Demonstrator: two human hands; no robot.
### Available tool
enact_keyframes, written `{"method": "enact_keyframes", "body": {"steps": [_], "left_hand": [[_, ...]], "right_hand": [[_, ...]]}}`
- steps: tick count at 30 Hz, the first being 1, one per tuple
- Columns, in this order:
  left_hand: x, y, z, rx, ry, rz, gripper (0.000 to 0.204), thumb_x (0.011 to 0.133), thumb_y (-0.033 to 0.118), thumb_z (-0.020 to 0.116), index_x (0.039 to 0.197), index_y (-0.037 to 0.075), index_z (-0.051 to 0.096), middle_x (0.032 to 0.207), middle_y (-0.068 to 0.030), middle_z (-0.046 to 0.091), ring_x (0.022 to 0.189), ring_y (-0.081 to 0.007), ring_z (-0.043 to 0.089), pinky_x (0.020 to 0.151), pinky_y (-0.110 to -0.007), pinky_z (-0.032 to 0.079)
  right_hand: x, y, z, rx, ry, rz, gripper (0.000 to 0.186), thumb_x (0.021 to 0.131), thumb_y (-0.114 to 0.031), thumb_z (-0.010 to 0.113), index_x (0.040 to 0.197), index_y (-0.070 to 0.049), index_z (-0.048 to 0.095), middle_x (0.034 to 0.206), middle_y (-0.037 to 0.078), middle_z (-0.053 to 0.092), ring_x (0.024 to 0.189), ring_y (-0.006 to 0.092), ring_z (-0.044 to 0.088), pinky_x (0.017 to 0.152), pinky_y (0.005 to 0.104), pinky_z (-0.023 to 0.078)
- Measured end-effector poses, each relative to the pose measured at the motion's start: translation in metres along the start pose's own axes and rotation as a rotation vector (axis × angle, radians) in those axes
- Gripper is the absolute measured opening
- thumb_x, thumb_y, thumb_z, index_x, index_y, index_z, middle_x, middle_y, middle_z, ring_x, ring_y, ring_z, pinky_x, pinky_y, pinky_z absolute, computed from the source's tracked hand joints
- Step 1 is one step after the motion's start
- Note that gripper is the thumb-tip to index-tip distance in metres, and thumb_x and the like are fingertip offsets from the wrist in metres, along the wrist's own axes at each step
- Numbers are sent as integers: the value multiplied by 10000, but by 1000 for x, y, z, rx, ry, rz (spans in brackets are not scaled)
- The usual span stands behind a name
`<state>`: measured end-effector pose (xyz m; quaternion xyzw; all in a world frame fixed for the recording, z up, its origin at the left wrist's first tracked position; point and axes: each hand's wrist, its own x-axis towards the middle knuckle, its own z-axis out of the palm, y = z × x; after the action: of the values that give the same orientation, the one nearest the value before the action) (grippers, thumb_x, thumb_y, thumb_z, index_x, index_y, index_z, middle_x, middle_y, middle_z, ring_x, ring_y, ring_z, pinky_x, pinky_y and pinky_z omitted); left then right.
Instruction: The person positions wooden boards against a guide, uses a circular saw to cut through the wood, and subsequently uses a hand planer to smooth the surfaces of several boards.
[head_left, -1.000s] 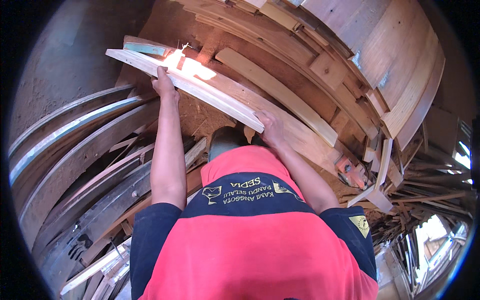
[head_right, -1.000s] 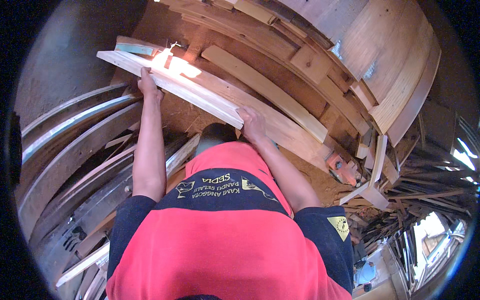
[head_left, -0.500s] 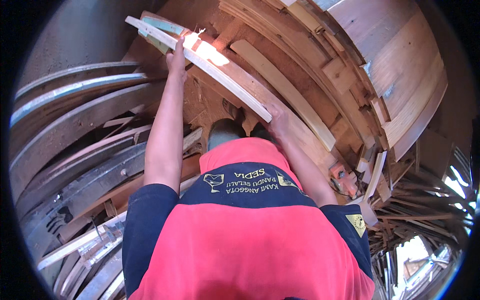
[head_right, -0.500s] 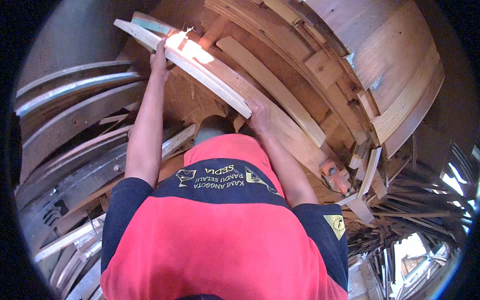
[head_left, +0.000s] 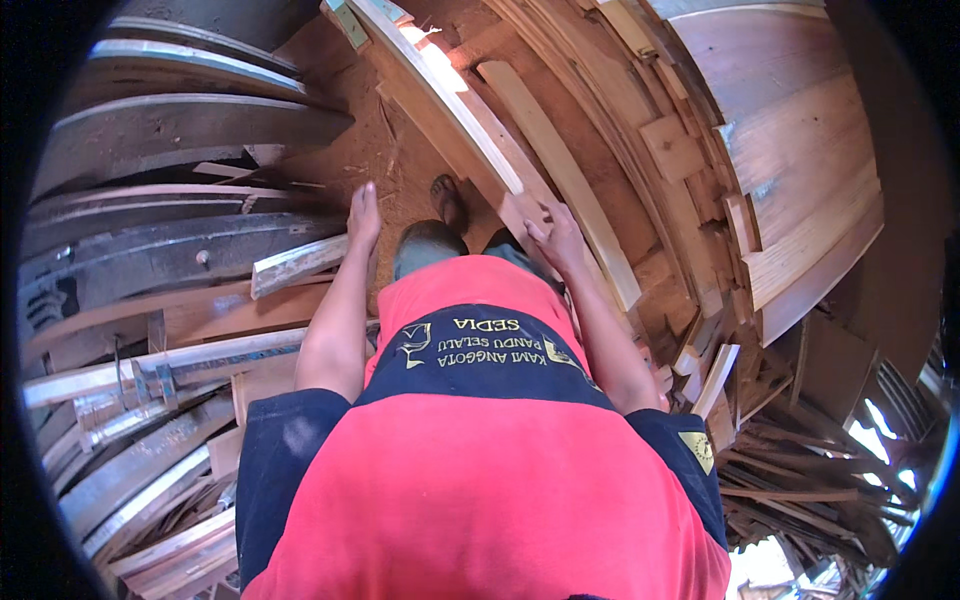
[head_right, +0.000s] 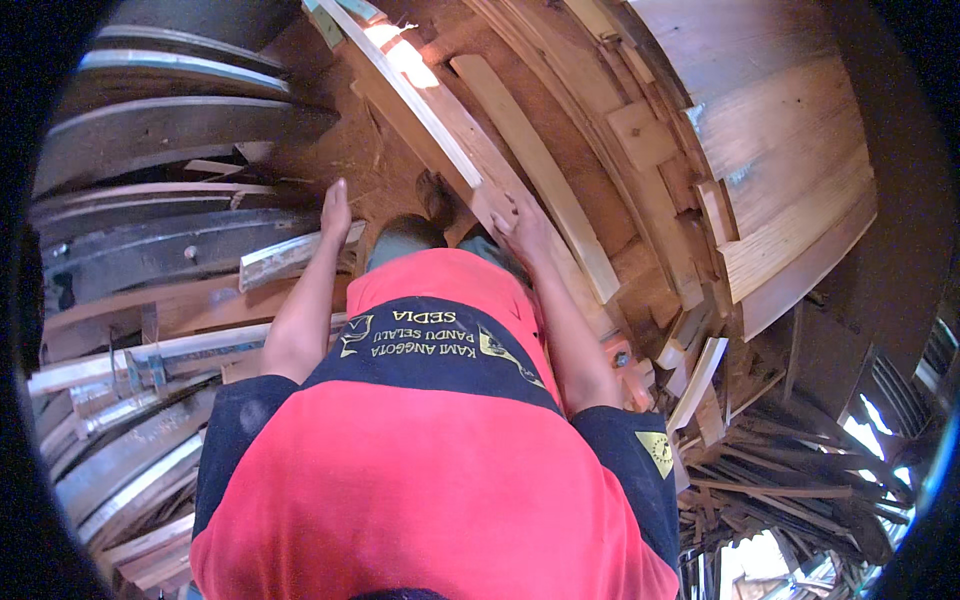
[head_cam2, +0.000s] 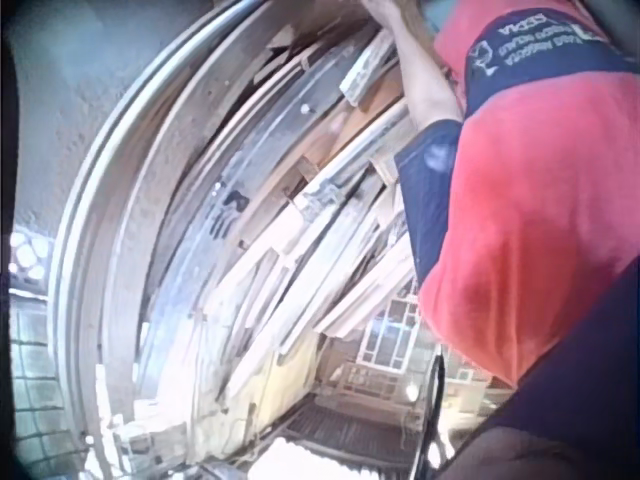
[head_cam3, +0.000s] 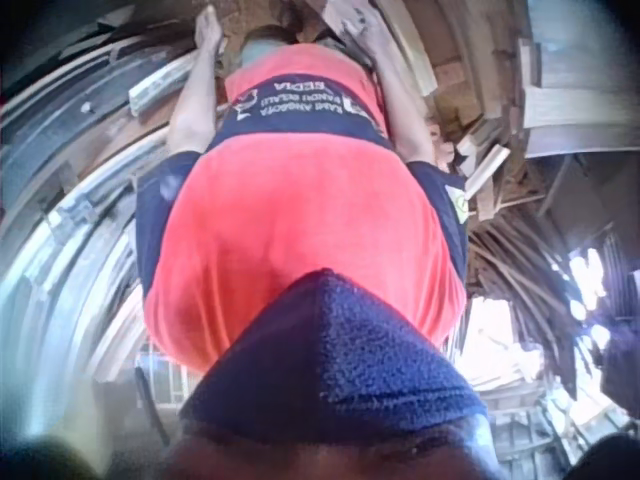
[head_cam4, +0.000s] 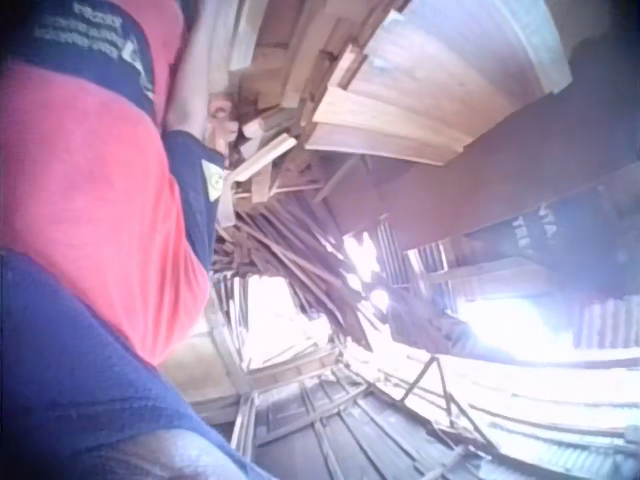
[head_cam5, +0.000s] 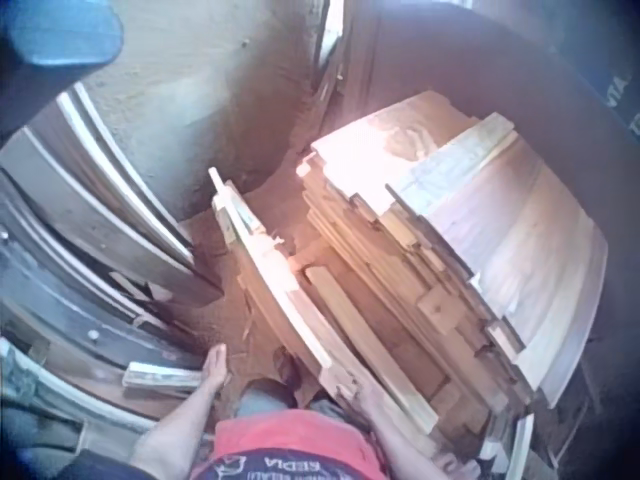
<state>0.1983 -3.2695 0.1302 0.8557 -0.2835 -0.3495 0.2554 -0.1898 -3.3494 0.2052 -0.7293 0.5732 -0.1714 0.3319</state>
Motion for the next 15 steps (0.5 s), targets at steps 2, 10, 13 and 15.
{"method": "enact_keyframes", "body": {"steps": [2,10,13,15], "left_hand": [[-50,-16,-4,79,-200,-48,715,1033,571,339,1404,-14,513,1421,-269,528,1362,-392,472,1146,-434,334],[-191,-87,35,244,-231,-248,696,1028,585,315,1375,34,563,1418,-250,531,1353,-412,467,1134,-451,345],[-218,-74,60,217,-231,-78,664,1033,560,353,1343,18,578,1371,-253,569,1330,-394,496,1110,-429,373],[-229,-46,77,206,-233,22,651,1035,550,365,1315,9,593,1339,-255,591,1306,-393,520,1091,-427,391]], "right_hand": [[-33,38,-17,27,-70,122,420,849,-259,765,1197,-42,672,1125,156,687,907,278,700,792,395,569],[-161,132,-99,273,-97,352,329,934,-237,706,1173,-11,691,1028,151,731,907,198,702,789,338,563],[-206,155,-138,178,-67,344,323,937,-237,706,1160,-5,696,1020,148,736,912,197,699,814,331,554],[-237,171,-164,146,-53,292,330,935,-236,709,1166,-2,692,1018,145,735,915,198,697,825,329,549]]}}
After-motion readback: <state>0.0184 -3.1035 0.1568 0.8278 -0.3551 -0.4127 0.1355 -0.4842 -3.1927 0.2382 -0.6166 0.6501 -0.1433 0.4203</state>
